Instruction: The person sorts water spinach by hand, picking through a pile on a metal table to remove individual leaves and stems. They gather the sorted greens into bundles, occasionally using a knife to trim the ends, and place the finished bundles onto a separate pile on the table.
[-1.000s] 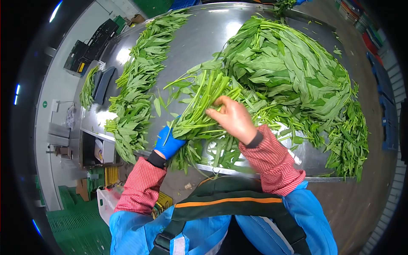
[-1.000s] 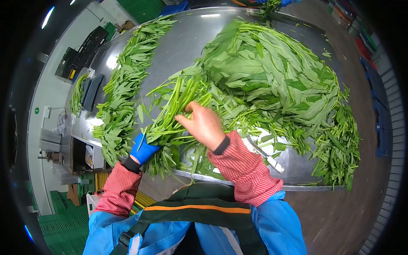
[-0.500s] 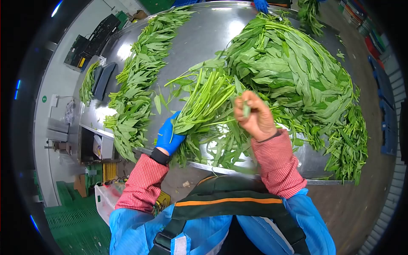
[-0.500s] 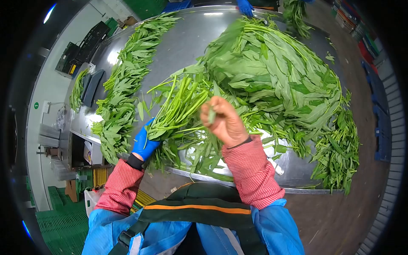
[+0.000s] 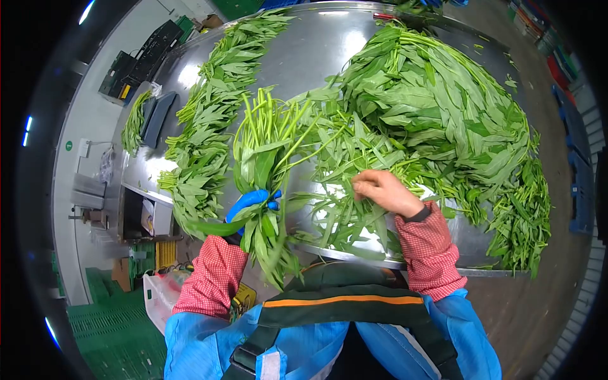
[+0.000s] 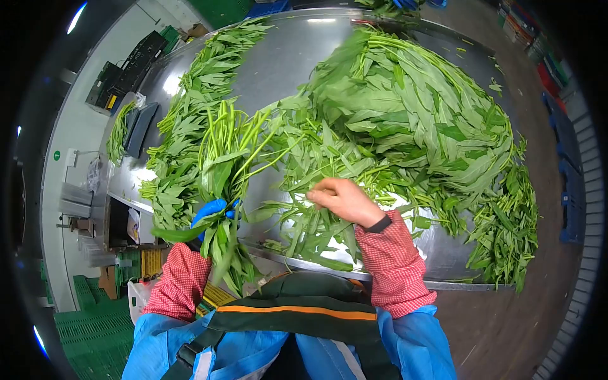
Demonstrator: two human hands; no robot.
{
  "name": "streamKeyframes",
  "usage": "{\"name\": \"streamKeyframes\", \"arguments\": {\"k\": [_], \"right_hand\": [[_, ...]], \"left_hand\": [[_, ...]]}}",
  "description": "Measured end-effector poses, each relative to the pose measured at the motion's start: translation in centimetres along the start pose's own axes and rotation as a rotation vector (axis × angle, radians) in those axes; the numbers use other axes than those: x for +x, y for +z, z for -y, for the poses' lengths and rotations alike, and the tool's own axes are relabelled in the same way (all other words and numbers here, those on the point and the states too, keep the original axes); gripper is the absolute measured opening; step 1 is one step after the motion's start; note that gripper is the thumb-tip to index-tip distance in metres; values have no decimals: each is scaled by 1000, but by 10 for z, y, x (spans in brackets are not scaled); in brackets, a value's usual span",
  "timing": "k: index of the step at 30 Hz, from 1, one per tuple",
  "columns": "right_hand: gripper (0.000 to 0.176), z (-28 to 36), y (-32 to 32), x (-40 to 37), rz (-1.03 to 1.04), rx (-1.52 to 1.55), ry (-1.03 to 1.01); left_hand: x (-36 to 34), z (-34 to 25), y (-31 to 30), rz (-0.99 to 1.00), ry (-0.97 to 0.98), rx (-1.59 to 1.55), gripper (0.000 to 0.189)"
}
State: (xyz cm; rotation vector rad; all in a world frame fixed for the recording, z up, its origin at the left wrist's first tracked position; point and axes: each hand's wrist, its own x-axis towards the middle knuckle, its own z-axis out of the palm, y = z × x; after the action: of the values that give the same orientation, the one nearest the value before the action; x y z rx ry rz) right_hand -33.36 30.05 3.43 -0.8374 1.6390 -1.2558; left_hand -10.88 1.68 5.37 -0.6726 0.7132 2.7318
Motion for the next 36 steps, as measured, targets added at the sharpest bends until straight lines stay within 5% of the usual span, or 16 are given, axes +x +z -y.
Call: {"name": "streamKeyframes", "arguments": {"k": [2, 7, 9, 14, 20, 22, 23, 27, 30, 31, 32, 33, 34, 36], "right_hand": [[34, -9, 8, 9, 65, -54, 18], [108, -46, 35, 39, 398, 605, -3], [112, -39, 47, 48, 293, 870, -143], [116, -35, 37, 62, 189, 1147, -242], [91, -18, 24, 56, 9, 1197, -281], [83, -10, 19, 54, -44, 1169, -284], [63, -2, 18, 51, -98, 1197, -240], [34, 48, 7, 38, -204, 830, -188], [28, 108, -12, 6, -275, 548, -462], [27, 134, -18, -15, -355, 533, -517], [28, 141, -35, -16, -181, 673, -751], [32, 145, -53, -12, -149, 744, -729], [37, 156, -60, -8, -423, 350, -492], [39, 155, -63, 12, -383, -84, -466]], "left_hand": [[-3, 4, -9, -148, 50, 279, 45], [-1, 22, 21, -69, -31, 438, 45], [6, 29, 48, 98, -32, 496, 46], [25, 64, 63, -125, 36, 1070, 72], [41, 85, 50, -208, 6, 1522, 77], [43, 91, 46, -219, 137, 1664, 80], [45, 93, 44, -226, 208, 1735, 81], [40, 87, 69, -174, 381, 1862, 91], [28, 71, 65, -26, 695, 1655, 93], [25, 66, 48, -21, 701, 1623, 96], [16, 61, 35, -157, 630, 1692, 91], [15, 54, 0, -234, 424, 1913, 88], [18, 47, -28, -310, 201, 2120, 86], [10, 25, -12, -420, 184, 1830, 78]]}}
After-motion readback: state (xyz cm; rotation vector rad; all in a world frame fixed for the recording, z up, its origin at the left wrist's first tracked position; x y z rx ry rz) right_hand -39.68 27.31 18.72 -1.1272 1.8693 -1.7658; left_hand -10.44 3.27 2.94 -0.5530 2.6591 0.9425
